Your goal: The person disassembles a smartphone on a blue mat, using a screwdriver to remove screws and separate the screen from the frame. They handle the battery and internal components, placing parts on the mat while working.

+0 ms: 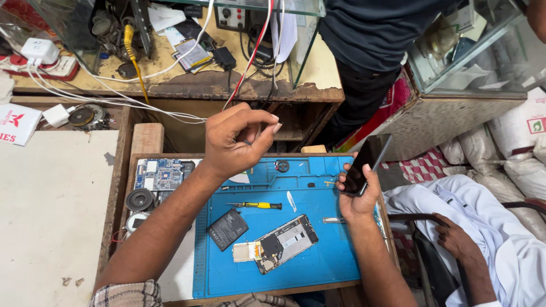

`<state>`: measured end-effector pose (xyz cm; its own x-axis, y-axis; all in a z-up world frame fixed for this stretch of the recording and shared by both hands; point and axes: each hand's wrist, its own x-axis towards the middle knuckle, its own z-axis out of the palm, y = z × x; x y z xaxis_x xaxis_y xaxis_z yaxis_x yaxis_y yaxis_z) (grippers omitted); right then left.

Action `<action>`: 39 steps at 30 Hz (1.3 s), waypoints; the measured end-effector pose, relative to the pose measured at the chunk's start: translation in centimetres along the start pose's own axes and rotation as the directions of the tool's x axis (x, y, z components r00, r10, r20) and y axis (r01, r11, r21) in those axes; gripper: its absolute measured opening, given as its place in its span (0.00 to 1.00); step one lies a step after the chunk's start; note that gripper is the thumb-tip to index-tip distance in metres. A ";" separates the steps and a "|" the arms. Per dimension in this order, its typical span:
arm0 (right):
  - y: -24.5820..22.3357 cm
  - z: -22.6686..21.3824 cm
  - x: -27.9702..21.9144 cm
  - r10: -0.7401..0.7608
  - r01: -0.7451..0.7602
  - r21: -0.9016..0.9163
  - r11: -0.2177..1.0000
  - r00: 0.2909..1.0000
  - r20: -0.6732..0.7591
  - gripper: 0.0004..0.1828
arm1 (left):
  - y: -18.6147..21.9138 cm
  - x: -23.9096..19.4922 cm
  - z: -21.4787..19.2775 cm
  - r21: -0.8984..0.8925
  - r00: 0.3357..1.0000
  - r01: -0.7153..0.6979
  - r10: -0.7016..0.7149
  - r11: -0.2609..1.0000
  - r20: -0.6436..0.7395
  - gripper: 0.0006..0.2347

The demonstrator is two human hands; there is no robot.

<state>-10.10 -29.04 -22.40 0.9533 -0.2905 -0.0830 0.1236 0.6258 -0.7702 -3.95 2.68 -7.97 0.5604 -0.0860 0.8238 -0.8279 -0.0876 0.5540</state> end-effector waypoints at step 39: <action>0.2 -0.3 0.0 -0.020 0.020 0.014 1.000 0.999 -0.026 0.25 | 5.1 2.4 -0.3 -0.543 0.996 0.085 -0.054 0.835 0.073 0.43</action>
<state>-10.12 -29.15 -22.70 0.9432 -0.3215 -0.0839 0.1467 0.6296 -0.7629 -6.83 2.33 -3.12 0.6043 -0.1532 0.7819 -0.6573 0.4588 0.5979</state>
